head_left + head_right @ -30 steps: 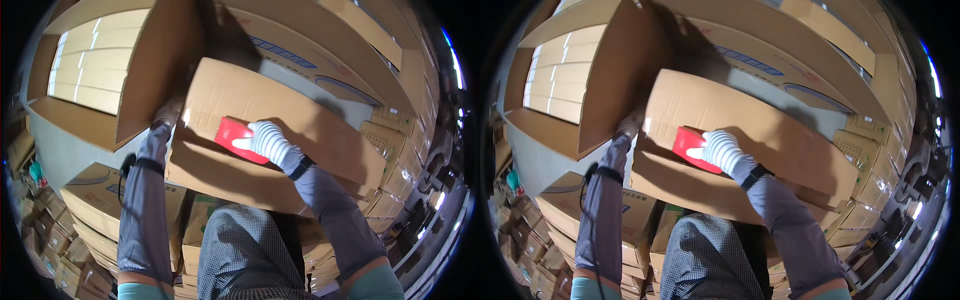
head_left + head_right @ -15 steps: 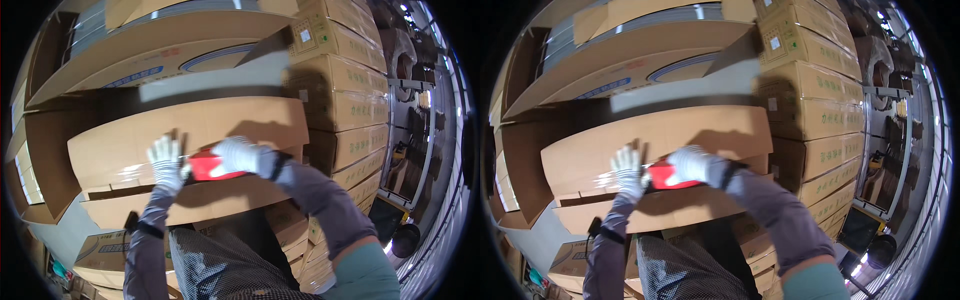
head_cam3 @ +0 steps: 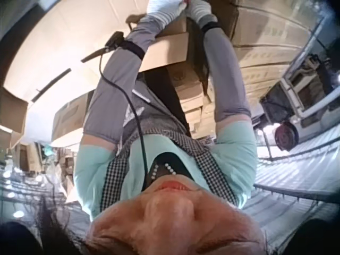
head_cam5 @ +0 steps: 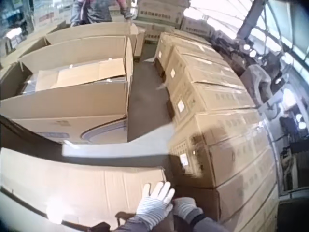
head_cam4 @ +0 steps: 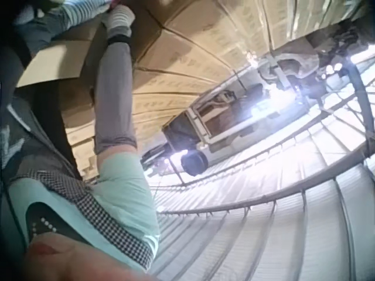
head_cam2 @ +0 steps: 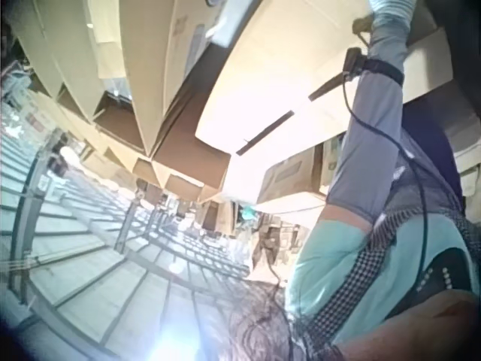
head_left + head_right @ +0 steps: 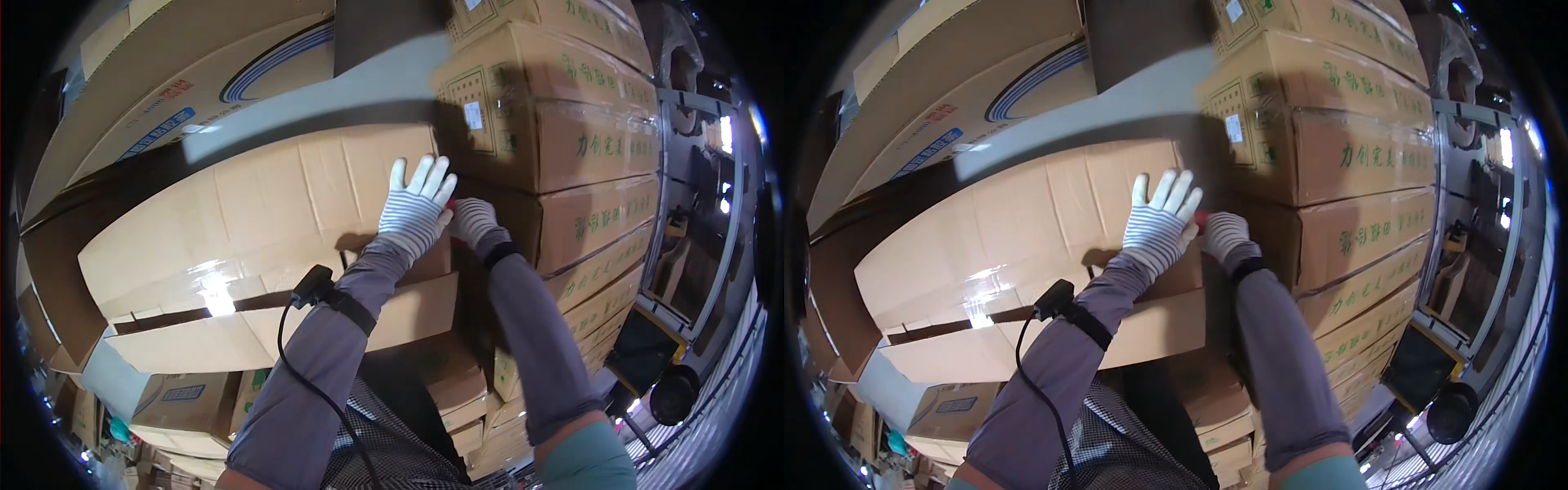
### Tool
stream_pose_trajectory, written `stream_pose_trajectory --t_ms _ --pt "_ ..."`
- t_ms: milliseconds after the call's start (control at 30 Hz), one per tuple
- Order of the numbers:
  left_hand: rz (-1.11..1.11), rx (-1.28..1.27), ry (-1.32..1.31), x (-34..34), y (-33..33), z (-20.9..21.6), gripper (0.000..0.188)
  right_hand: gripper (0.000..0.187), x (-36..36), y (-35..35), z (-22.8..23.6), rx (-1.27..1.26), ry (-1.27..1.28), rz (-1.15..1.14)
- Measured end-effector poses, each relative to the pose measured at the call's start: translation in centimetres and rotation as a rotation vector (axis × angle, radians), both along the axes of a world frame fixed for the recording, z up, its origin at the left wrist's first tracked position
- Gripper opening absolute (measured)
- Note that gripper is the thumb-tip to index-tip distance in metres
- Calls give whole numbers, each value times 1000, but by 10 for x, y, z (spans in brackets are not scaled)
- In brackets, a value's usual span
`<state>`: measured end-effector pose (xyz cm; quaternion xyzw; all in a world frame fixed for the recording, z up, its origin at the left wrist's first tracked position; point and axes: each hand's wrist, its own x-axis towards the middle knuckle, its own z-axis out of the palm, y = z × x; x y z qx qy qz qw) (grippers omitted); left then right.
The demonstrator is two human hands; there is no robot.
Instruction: Apply tape to seal large cardboard boxes containing building or manufacturing materials.
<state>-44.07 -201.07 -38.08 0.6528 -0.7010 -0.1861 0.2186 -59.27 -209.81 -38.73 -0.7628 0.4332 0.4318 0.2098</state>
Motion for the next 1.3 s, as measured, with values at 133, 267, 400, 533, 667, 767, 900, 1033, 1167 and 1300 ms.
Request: stream_pose_trajectory --t_ms 133,267,400,533,667,767,900,1033,1167,1300 --pt "250 80 1005 21 45 -8 29 50 -33 34 62 -343 -171 -462" --pt "262 705 1875 41 107 24 47 36 -16 102 164 53 -867 -1105" --pt "226 645 2518 85 167 80 56 37 65 159 206 279 -765 -1036" --pt "642 483 2407 168 281 48 27 45 165 222 164 319 -852 -496" --pt "1038 327 2032 311 407 74 27 54 325 316 151 340 -791 15" --pt "1540 -101 1651 438 496 82 30 65 435 387 140 292 -531 356" --pt "1756 -452 850 610 675 -5 18 72 560 473 115 342 -409 386" --pt "1546 406 -173 773 846 -53 17 81 651 528 135 444 -599 380" --pt "1244 969 223 646 692 -153 36 79 591 487 56 267 -314 416" --pt "1471 305 33 594 640 -78 37 63 585 479 62 358 -467 340"
